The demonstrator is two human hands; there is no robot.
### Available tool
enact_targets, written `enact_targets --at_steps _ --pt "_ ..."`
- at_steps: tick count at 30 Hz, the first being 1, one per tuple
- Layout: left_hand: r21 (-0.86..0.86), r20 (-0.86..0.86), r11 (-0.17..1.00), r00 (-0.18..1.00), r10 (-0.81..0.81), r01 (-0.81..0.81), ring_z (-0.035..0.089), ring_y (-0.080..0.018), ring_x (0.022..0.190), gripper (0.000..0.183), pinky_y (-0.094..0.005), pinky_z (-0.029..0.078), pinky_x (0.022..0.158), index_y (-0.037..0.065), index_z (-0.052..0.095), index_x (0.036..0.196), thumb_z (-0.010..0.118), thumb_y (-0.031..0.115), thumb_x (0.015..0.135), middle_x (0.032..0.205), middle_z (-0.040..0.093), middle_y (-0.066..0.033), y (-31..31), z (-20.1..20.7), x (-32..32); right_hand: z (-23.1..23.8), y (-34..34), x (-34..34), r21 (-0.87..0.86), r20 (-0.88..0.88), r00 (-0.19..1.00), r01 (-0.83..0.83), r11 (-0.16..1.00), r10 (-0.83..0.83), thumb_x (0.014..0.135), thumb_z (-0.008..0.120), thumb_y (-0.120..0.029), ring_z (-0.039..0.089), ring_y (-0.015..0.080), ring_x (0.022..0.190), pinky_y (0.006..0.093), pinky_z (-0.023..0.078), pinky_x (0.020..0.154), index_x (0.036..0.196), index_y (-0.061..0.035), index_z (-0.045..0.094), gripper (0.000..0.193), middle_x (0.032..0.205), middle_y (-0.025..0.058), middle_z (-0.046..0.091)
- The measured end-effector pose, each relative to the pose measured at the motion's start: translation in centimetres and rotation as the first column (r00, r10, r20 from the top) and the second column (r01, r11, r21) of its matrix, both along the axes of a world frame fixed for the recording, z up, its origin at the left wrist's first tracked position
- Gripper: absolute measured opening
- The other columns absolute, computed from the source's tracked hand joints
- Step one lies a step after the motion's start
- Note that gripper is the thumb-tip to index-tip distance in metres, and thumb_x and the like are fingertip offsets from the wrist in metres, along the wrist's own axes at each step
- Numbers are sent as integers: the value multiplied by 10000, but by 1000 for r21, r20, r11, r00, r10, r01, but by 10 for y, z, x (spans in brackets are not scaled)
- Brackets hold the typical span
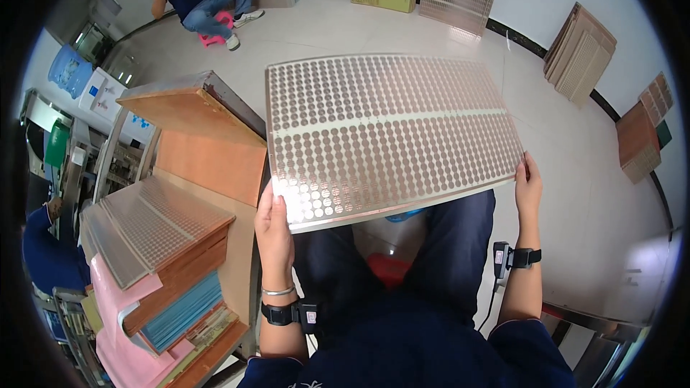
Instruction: The recorder is inspecting large metallic mesh sheets by lifting them from a stack and holding them up to a light source.
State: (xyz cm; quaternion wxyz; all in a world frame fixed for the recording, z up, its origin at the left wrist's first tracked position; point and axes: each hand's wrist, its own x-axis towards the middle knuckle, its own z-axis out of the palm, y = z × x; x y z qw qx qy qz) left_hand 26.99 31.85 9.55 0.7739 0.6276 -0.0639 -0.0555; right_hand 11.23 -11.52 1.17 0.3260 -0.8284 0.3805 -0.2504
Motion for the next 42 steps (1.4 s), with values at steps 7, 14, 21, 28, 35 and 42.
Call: enact_targets --at_steps 7,14,21,28,35,42 --pt "-326 -51 944 995 -80 59 504 -166 1114 496 -305 406 949 -10 316 1345 468 228 937 1251 498 -102 4 3 -2 22 1 -13 406 478 875 -135 904 -84 917 483 -112 505 168 1108 278 379 954 1302 24 405 416 1242 120 515" --pt "-344 14 937 998 -66 67 520 -167 1099 498 -297 411 937 -32 358 1314 509 230 918 1232 517 -114 33 24 17 72 10 -38 622 576 816 -400 674 -48 916 503 -157 545 144 1035 273 419 910 1289 29 408 428 1185 102 554" --pt "-322 59 927 982 -182 191 520 -194 1107 534 -316 408 952 -50 346 1315 534 231 901 1244 504 -139 36 47 35 74 25 -47 639 658 748 -495 589 -86 924 491 -180 594 141 930 269 476 825 1166 -8 511 297 1071 73 609" --pt "-755 129 639 989 -77 148 390 -301 1243 643 -445 347 1030 44 246 1381 391 464 917 1370 355 -192 -19 48 20 56 79 0 712 701 573 -597 370 -425 933 475 -225 545 181 1051 326 454 897 1215 -33 475 341 1158 79 563" --pt "-605 -68 768 947 -314 211 426 -220 1199 610 -389 355 1008 74 219 1382 554 102 873 1353 377 -92 -84 27 -41 80 191 43 627 779 619 -773 94 -104 942 434 -166 501 237 1132 424 417 965 1320 -26 330 416 1301 97 450" --pt "-537 -73 798 927 -367 274 454 -231 1181 582 -374 369 997 19 289 1338 587 93 844 1300 444 -126 -16 21 -10 119 107 26 542 804 460 -828 146 -376 950 400 -330 506 297 1132 394 438 944 1321 31 325 523 1290 193 451"
